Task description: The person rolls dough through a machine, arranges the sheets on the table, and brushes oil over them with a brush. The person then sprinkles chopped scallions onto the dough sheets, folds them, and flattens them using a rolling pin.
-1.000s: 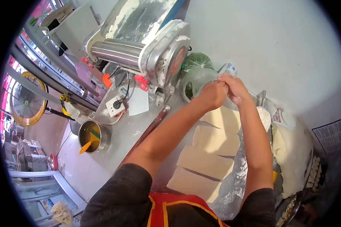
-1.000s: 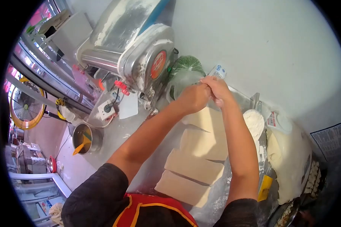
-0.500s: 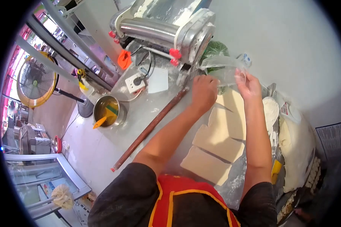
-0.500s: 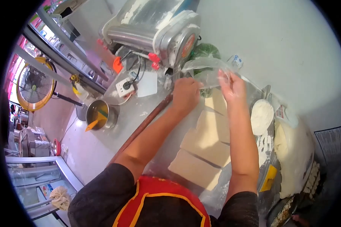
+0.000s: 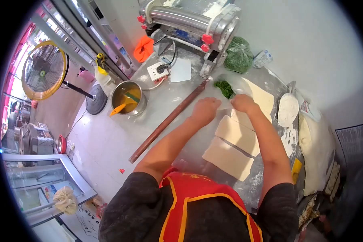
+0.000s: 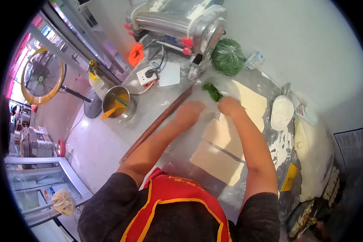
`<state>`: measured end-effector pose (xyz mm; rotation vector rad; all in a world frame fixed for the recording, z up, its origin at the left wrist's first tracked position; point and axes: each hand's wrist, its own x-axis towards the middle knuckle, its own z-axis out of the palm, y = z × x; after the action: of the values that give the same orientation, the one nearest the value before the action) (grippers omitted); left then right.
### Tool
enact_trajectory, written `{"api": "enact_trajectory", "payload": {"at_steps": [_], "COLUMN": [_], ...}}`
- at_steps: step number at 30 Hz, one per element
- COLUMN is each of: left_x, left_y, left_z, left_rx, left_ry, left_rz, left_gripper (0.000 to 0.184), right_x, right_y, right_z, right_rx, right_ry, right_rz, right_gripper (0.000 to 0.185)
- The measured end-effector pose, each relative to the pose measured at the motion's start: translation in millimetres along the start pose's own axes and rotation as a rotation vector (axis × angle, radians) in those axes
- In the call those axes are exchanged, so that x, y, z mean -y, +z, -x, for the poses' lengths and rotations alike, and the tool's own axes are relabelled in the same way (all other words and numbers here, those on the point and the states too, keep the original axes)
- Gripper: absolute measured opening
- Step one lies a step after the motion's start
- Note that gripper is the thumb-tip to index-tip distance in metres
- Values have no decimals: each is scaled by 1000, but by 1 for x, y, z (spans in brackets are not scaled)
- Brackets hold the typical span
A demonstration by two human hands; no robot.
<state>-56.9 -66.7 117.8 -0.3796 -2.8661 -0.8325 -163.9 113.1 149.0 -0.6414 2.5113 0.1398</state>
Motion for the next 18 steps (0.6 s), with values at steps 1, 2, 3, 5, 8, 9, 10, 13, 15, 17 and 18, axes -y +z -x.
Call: {"api": "enact_trajectory", "payload": {"at_steps": [1, 2, 3, 5, 8, 9, 10, 13, 15, 17, 18], "left_x": [7, 17, 26, 26, 41, 48, 54, 57, 60, 65, 73], "left_y": [-8, -18, -28, -67, -118, -134, -150, -185, -190, -179, -167], "left_z": [3, 4, 5, 0, -5, -8, -10, 2, 17, 36, 44], "left_rx": [-37, -74, -110, -130, -425, -491, -556, -659, -653, -610, -561], "left_ry": [-10, -21, -31, -145, -102, -61, -19, 94, 93, 18, -46], "left_rz": [-42, -85, -129, -168, -109, -92, -76, -103, -133, -146, -134], "left_gripper": [11, 10, 10, 12, 14, 14, 14, 15, 14, 13, 16], "right_x": [1, 6, 15, 27, 40, 47, 57, 100, 106, 114, 120], "right_y": [-2, -2, -8, -23, -55, -64, -73, -102, -80, -64, -59], "right_z": [-2, -5, -2, -4, -17, -16, -11, 3, -15, -27, -28], "right_rx": [55, 7, -43, -67, -141, -271, -401, -315, -441, -491, -473], "right_ry": [50, 70, 89, 69, -27, -43, -59, 21, 19, -11, -39], "right_rz": [-37, -3, 29, 94, 170, 177, 183, 145, 142, 124, 108], "right_gripper": [55, 59, 64, 72, 83, 84, 86, 85, 76, 65, 59]}}
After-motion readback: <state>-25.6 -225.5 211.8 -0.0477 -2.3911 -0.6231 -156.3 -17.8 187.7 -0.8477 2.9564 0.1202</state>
